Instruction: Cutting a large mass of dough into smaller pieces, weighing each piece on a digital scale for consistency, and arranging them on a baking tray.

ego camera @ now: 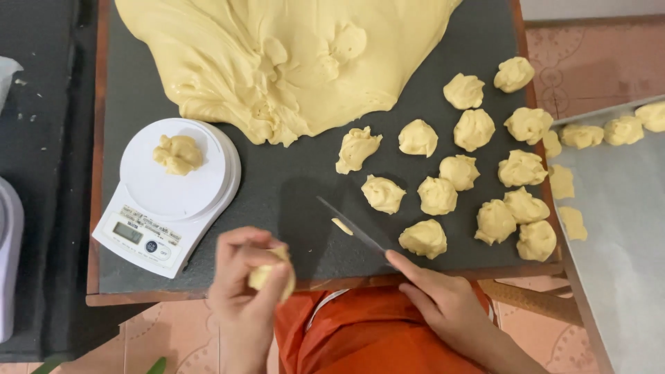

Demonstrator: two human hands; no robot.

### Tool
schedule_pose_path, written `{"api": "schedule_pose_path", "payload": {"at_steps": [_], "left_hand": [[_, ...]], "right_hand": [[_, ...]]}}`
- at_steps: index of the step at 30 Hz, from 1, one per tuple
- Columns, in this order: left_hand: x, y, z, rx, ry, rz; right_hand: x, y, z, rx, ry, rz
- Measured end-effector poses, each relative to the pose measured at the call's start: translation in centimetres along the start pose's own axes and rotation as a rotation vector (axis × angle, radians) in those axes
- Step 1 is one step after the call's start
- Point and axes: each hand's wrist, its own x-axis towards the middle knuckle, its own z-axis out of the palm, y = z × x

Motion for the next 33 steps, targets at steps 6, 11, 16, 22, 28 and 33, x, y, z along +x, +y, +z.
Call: {"api": "schedule_pose_path", "payload": {"at_steps": [6,11,16,22,28,33], "left_hand": [[-1.4,-2.7,6.8,0.059,-0.278,-0.170],[0.5,-3.7,9.4,0.649,-0.430,0.462],[2.4,-2.3,6.0,0.731,-0.275,0.503],[3.2,-3.5,4.2,0.881,-0.410,0.477],[7.7,-0.8,4.9,0.550,-0.173,0.431],[18.0,-1.3,9.9,0.525,-0.076,0.585]], "right_hand": [[-4.6,1.6,-2.5,0.254,0.253,0.400],[-5.7,2.7,-2.3,0.246,0.375,0.378],[-5.9,3.1,-1.8,0.188,0.376,0.365],[-5.1,4.0,-0.9,0.382,0.402,0.314],[-4.8,5.7,-2.1,0.402,0.501,0.201],[-4.6,7.4,-2.4,0.403,0.599,0.619]]}}
